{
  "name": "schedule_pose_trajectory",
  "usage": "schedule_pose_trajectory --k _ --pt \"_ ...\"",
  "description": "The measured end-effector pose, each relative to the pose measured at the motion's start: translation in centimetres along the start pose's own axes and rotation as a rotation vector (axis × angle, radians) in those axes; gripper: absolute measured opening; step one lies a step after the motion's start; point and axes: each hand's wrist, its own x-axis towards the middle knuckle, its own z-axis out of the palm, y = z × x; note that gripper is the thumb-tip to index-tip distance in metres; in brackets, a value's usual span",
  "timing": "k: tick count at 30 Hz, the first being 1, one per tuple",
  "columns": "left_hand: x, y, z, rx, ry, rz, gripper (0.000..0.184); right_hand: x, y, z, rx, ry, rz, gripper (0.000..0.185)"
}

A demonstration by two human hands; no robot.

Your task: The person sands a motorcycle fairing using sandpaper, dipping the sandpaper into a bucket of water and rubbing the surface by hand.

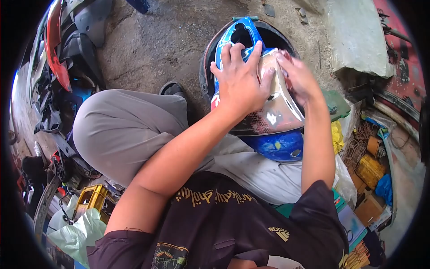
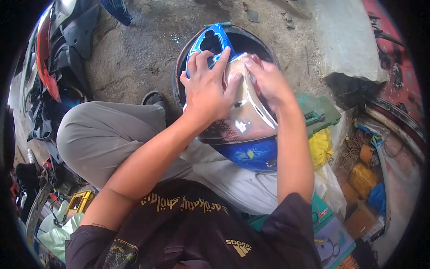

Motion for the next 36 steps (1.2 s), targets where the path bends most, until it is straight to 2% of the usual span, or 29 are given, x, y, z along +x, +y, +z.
schedule_pose_trajectory --k 1,2,5,8,11,15,19,24,27,28,31,32,36 --pt "0.0 0.1 0.0 -0.016 -0.006 -0.007 0.07 0.6 -0.5 -0.6 -0.072 -0.04 0.017 0.036" --pt "0.1 0.1 0.0 -0.031 -0.014 -0.01 0.07 1.8 -0.5 0.2 -0.007 -0.022 -0.077 0.035" --pt "0.1 0.0 0.0 -0.032 -0.019 0.005 0.07 0.9 -1.7 0.9 -0.029 0.01 -0.029 0.036" --pt "-0.1 -0.1 -0.1 -0.008 -0.003 0.008 0.068 -1.4 -0.4 1.9 0.261 0.073 0.027 0.038" --pt "-0.1 0.1 -0.1 -0.021 -0.003 0.003 0.068 1.8 0.8 -1.2 0.07 -0.112 0.0 0.036" --pt "0.0 0.1 -0.3 -0.022 -0.013 0.002 0.067 1.8 -0.8 0.5 0.087 -0.046 0.017 0.031" --pt "-0.2 -0.1 -0.1 -0.021 -0.004 0.015 0.067 -1.6 0.1 1.9 0.269 0.084 0.005 0.038" --pt "-0.2 0.3 -0.3 -0.034 -0.029 -0.006 0.068 3.5 -0.8 0.7 0.175 -0.06 0.033 0.044" --pt "0.0 0.0 -0.3 -0.039 -0.022 -0.002 0.068 2.6 1.2 -0.4 0.115 0.001 0.029 0.044" --pt "-0.1 0.0 -0.2 -0.044 -0.018 -0.006 0.068 -0.4 0.1 0.7 0.132 0.042 0.008 0.039" --pt "-0.1 0.0 -0.2 -0.026 -0.015 -0.008 0.068 -1.2 -0.1 1.0 0.178 -0.03 0.008 0.036" --pt "-0.1 0.1 -0.2 -0.025 -0.018 -0.009 0.068 -0.5 -0.9 1.2 0.126 0.038 0.027 0.032" --pt "0.0 0.3 -0.2 -0.016 -0.034 -0.004 0.068 3.1 0.4 0.8 0.043 0.067 -0.068 0.03"
